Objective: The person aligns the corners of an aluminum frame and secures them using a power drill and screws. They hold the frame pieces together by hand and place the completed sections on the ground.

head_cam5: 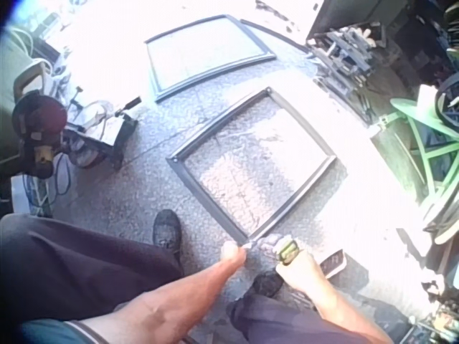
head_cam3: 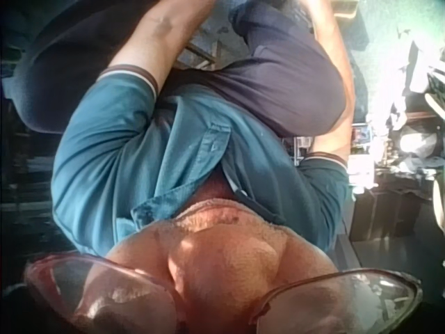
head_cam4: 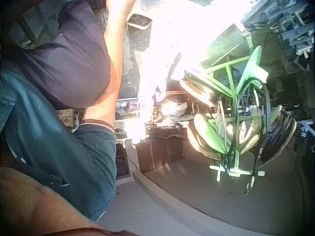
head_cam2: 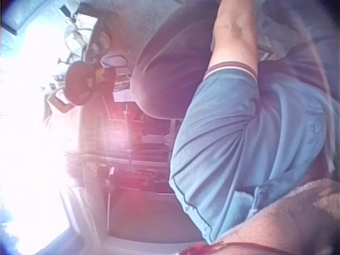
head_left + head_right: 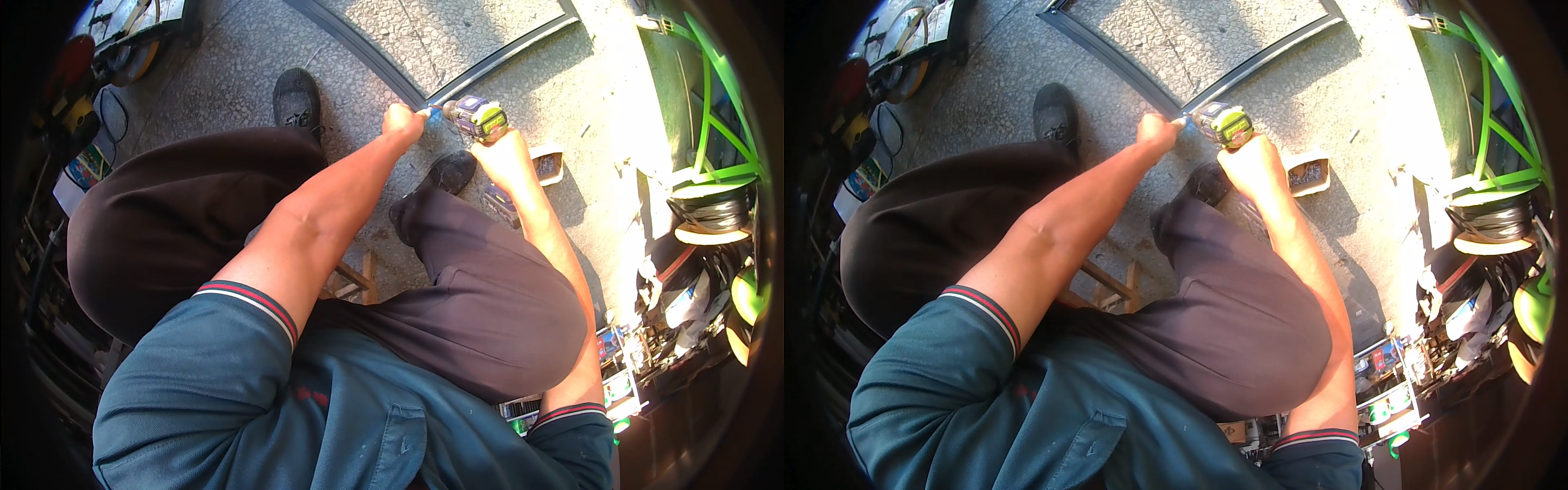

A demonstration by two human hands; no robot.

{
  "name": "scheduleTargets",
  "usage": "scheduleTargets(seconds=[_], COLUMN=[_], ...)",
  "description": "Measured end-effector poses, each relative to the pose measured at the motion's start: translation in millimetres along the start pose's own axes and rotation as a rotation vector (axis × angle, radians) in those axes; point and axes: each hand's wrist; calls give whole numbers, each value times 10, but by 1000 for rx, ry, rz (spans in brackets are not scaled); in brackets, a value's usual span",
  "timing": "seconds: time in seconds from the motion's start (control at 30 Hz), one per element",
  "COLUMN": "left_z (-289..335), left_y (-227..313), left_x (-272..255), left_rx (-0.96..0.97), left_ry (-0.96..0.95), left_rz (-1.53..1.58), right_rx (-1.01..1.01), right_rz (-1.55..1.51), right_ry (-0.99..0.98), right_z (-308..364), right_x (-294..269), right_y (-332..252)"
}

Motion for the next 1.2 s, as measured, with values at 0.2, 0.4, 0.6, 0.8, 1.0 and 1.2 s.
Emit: scheduleTargets(seconds=[0.2,0.4,0.6,0.8,1.0,1.2], left_z=[-13,66,79,-156,-198,-16], left_y=[22,47,97,-149,-111,-28], left_x=[-4,-61,-101,87,-81,-205], left_rx=[8,59,-43,89,23,84], left_ry=[-53,2,-62,3,-76,-111], left_rz=[23,-49,-27,-89,23,-45], right_rx=[-21,-10,38,-274,-72,-122], right_rz=[19,58,255,600,166,-131], right_ry=[14,15,27,-74,67,81], right_z=[2,-19,230,354,156,505], right_x=[-6,49,8,91,-136,-193], right_y=[27,52,-468,-408,-204,224])
Point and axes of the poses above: each hand's wrist, its own z-axis away from the middle knuckle, its own x-axis out of the palm, y = z × x, and after that the axes turned 10 degrees about -z, right-handed
